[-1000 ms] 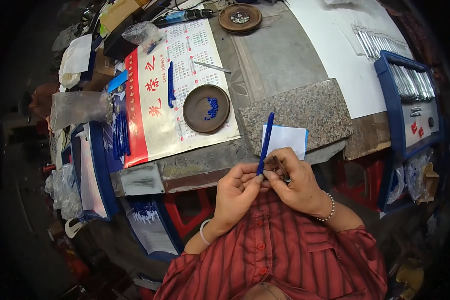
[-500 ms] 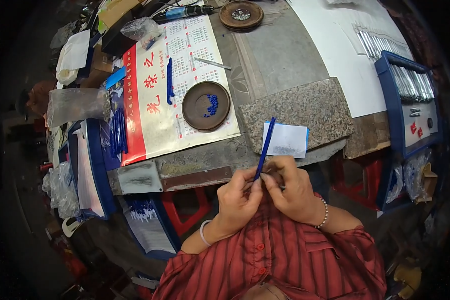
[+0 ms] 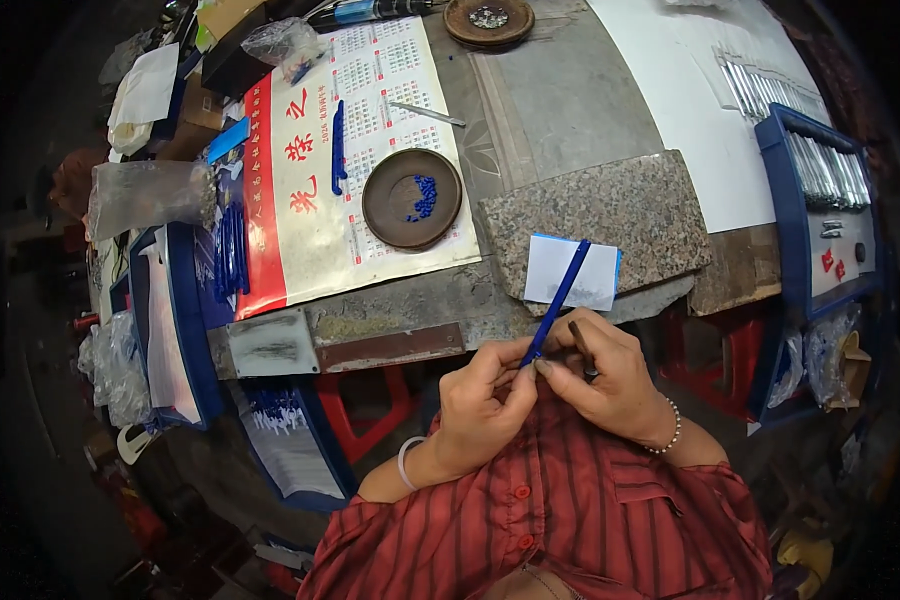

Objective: The person is attaching small blue beads to a blue pen barrel using a handheld stylus tool.

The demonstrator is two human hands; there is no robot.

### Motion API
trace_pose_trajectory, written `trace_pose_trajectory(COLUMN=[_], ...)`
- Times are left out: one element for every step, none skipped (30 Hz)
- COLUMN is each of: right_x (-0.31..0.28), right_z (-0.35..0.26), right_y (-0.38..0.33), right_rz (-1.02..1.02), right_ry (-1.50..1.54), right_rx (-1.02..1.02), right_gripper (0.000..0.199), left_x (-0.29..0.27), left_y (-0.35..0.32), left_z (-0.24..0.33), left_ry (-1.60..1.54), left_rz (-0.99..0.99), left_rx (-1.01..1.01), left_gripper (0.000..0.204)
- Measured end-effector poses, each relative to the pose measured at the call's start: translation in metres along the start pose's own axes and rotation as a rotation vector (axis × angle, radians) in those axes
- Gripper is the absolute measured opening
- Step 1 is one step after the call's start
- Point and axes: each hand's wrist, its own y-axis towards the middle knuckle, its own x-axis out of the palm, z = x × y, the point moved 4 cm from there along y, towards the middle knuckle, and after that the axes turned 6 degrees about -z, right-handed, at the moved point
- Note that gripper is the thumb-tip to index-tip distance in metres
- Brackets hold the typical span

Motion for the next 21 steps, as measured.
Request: trace_pose_trajectory(right_x=[0.000,0.000,0.000,0.000,0.000,0.000,0.001,0.002,0.003,0.004,0.005,0.006,0.008,0.009,0.010,0.012,0.012,0.010,0.010,0.011,0.010], right_z=[-0.002,-0.002,-0.002,-0.002,-0.003,-0.003,-0.003,-0.002,-0.002,0.001,0.003,0.004,0.009,0.014,0.017,0.022,0.025,0.026,0.027,0.028,0.026], right_y=[0.000,-0.001,-0.001,-0.001,-0.001,-0.002,-0.001,-0.001,-0.001,-0.001,-0.001,-0.001,0.000,0.000,0.001,0.001,0.001,0.001,0.002,0.002,0.003], right_rz=[0.015,0.030,0.029,0.029,0.029,0.030,0.037,0.043,0.041,0.033,0.025,0.022,0.022,0.021,0.018,0.006,-0.008,-0.009,-0.051,-0.094,-0.100], right_ry=[-0.025,-0.050,-0.049,-0.067,-0.085,-0.085,-0.096,-0.106,-0.105,-0.091,-0.078,-0.079,-0.007,0.065,0.065,0.146,0.228,0.226,0.281,0.337,0.338], right_rx=[-0.009,-0.018,-0.016,-0.024,-0.032,-0.029,-0.031,-0.032,-0.032,0.023,0.076,0.078,0.134,0.190,0.191,0.218,0.245,0.248,0.266,0.284,0.284], right_gripper=[0.014,0.014,0.014,0.013,0.013,0.013,0.012,0.011,0.011,0.010,0.010,0.010,0.009,0.008,0.008,0.007,0.007,0.007,0.009,0.011,0.011], left_x=[0.000,0.000,-0.001,0.000,0.000,0.000,0.001,0.002,0.002,0.003,0.003,0.003,0.003,0.004,0.004,0.004,0.004,0.004,0.003,0.003,0.001], left_y=[0.000,0.000,0.000,0.000,0.001,0.002,0.002,0.002,0.003,0.003,0.003,0.003,0.004,0.004,0.003,0.002,0.002,0.002,0.002,0.002,0.002], left_z=[0.000,0.000,0.000,0.002,0.003,0.003,0.002,0.002,0.000,0.000,0.000,-0.001,-0.002,-0.004,-0.006,-0.011,-0.014,-0.013,-0.015,-0.016,-0.014], left_ry=[0.021,0.042,0.042,0.086,0.129,0.127,0.156,0.184,0.184,0.232,0.279,0.276,0.311,0.346,0.345,0.296,0.246,0.243,0.157,0.070,0.070], left_rz=[-0.001,-0.003,-0.004,-0.018,-0.032,-0.034,-0.039,-0.044,-0.043,-0.022,-0.001,0.001,-0.010,-0.020,-0.017,-0.027,-0.037,-0.036,-0.031,-0.025,-0.020], left_rx=[0.002,0.003,0.001,0.022,0.042,0.041,0.060,0.079,0.077,0.122,0.166,0.165,0.164,0.162,0.161,0.106,0.052,0.051,-0.002,-0.055,-0.059], left_gripper=[0.022,0.022,0.022,0.023,0.023,0.023,0.023,0.022,0.022,0.020,0.019,0.019,0.018,0.018,0.018,0.018,0.017,0.017,0.017,0.016,0.016])
